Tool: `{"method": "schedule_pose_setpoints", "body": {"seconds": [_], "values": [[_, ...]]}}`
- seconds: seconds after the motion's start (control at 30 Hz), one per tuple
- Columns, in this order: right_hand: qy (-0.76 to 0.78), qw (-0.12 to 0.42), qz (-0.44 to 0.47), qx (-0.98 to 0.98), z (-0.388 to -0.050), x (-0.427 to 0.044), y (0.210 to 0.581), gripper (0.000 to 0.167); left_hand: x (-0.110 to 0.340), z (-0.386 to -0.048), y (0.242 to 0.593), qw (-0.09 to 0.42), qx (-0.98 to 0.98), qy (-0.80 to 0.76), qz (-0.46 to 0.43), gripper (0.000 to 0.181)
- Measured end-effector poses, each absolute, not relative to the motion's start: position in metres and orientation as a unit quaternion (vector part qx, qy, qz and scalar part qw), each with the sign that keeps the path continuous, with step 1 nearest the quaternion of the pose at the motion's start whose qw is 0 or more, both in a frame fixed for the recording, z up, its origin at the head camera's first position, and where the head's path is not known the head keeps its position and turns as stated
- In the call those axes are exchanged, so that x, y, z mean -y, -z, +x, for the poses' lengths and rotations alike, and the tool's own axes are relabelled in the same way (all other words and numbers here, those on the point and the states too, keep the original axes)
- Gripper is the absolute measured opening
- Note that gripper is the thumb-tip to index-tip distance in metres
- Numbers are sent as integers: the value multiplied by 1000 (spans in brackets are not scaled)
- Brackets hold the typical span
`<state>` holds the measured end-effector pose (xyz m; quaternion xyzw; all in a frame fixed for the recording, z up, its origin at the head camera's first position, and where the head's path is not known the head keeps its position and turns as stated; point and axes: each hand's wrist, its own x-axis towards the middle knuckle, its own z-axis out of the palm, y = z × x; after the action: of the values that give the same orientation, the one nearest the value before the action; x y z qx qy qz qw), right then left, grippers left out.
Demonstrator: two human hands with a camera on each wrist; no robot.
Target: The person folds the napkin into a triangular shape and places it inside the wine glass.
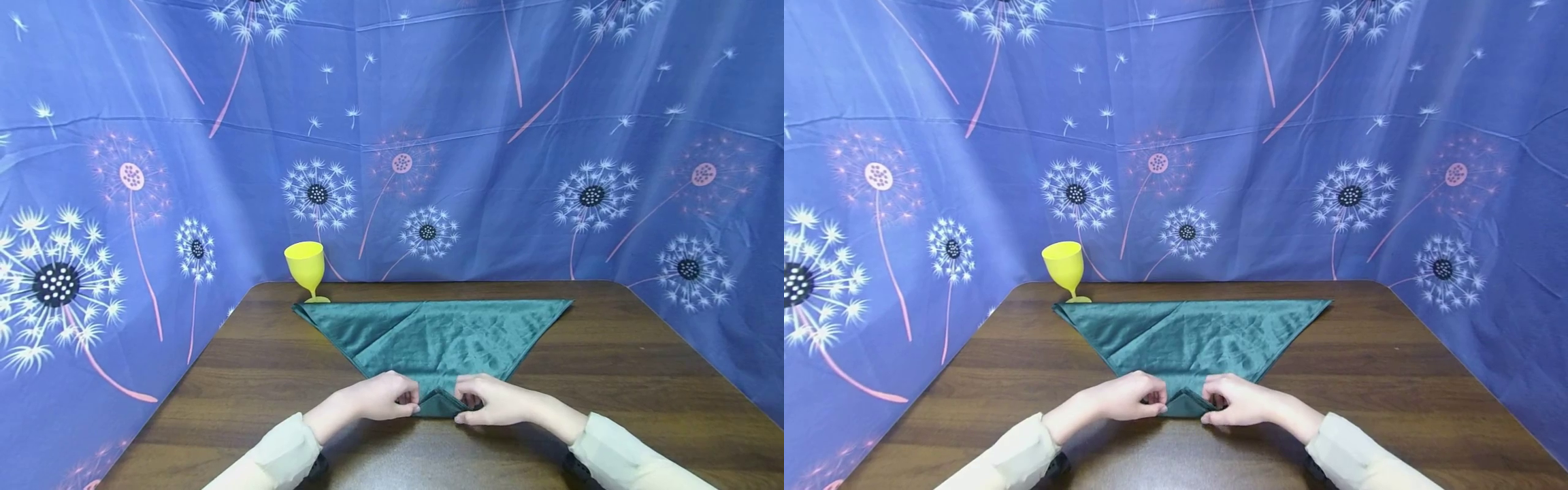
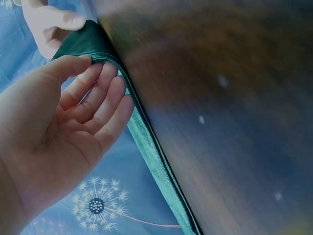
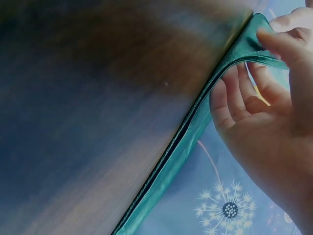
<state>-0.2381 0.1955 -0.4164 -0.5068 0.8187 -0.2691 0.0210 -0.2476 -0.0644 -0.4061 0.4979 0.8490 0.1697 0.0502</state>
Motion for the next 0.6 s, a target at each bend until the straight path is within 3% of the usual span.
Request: {"method": "schedule_pose_setpoints", "body": {"seconds": [0.6], "values": [[264, 5, -477, -838, -240, -195, 418, 23, 67, -247, 408, 63, -852, -182, 487, 17]]}}
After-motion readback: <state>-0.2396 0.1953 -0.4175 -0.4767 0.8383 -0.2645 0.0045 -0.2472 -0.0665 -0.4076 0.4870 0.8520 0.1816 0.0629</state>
